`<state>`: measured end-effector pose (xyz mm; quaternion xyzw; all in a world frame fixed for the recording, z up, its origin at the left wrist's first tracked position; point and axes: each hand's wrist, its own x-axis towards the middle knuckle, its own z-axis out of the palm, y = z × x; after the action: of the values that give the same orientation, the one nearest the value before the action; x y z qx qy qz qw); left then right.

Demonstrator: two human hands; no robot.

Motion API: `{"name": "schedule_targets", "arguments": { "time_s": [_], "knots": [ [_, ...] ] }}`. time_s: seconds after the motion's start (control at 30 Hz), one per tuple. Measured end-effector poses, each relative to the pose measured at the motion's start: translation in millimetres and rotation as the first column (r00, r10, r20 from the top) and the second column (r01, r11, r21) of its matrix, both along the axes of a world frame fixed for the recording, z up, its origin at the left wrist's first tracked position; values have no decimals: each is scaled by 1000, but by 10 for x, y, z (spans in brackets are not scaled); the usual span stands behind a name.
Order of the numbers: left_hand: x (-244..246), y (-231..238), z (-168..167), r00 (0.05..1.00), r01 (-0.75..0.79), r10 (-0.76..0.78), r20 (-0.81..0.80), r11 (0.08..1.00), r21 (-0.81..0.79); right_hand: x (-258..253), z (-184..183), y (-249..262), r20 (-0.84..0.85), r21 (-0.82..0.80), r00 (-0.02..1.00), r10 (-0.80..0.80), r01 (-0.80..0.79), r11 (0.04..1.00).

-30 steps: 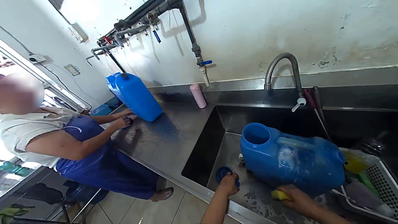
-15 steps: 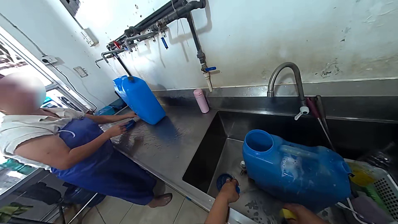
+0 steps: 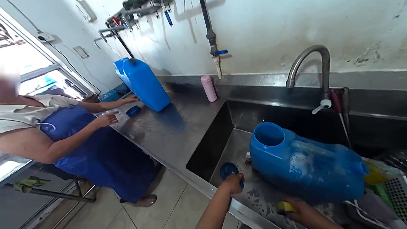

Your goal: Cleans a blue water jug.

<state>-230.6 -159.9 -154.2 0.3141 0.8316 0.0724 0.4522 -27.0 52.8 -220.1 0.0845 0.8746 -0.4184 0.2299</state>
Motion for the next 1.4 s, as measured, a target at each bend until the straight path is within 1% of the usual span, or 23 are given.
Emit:
{"name": "schedule_targets", "arguments": {
  "time_s": [0.13,0.2,0.27,0.3,0.37,0.43,0.47,0.6,0.67,0.73,0.8,0.87,0.93,0.97,1.07,1.17,1.2,1.23,1.27,1.3,1.33,1.37,1.4],
  "knots": [
    [-44,33,60,1000,-19,20,-17,999,34,-85,160,23,2,-27,1000,-31,31,999],
    [-26,24,36,1000,-23,23,-7,999,34,-47,97,26,0,-33,999,-39,39,999],
    [-17,16,21,1000,-28,28,-3,999,40,0,-41,39,-70,-59,995,-68,63,996],
    [-52,28,28,999,-33,34,-11,998,52,-30,-37,58,-77,-78,993,-90,84,993],
    [-74,33,5,999,-49,51,-18,996,71,-39,-17,70,-42,-126,986,-159,152,980],
    [-54,20,-25,997,-74,76,-9,994,82,-49,100,47,51,-193,971,-232,237,952],
    [-45,17,-36,996,-84,84,-4,993,85,-52,131,40,53,-223,962,-268,273,936],
    [-66,34,-9,995,-92,95,-25,991,101,-104,166,48,-60,-324,927,-370,333,886],
    [-10,27,14,994,-96,101,-31,987,131,-70,284,39,-54,-385,911,-408,358,851],
    [15,34,90,993,-99,112,-37,961,257,-93,395,89,-113,-432,874,-473,386,815],
    [117,43,207,992,-109,127,-6,874,474,-109,551,142,-178,-509,810,-559,410,757],
    [288,158,377,995,-66,103,-16,746,663,-152,737,153,-242,-599,731,-638,404,691],
    [548,366,510,992,51,58,-114,640,767,-219,940,24,-248,-674,686,-684,385,631],
    [701,472,534,984,114,39,-173,609,785,-244,1009,-100,-229,-701,665,-710,394,595],
    [947,616,510,969,200,-15,-246,634,747,-269,970,-369,-133,-739,546,-827,502,450],
    [869,501,403,953,296,-138,-271,624,723,-167,849,-373,61,-790,546,-836,538,294],
    [851,438,363,958,280,-135,-253,622,731,-117,839,-369,114,-790,544,-831,557,256],
    [835,377,328,974,218,-98,-202,627,748,-76,839,-358,151,-777,530,-835,585,230],
    [814,324,296,994,104,-36,-104,635,765,-50,865,-347,172,-753,495,-852,623,211],
    [788,284,280,998,-55,42,36,648,760,-32,907,-334,163,-724,462,-872,656,213],
    [767,256,268,975,-221,129,182,646,730,-26,964,-329,106,-695,430,-897,677,243],
    [760,245,251,921,-385,209,330,627,677,-20,1046,-336,-1,-670,416,-909,675,309],
    [759,241,211,838,-534,270,474,583,613,-6,1146,-357,-151,-651,423,-893,637,412]
  ]
}}
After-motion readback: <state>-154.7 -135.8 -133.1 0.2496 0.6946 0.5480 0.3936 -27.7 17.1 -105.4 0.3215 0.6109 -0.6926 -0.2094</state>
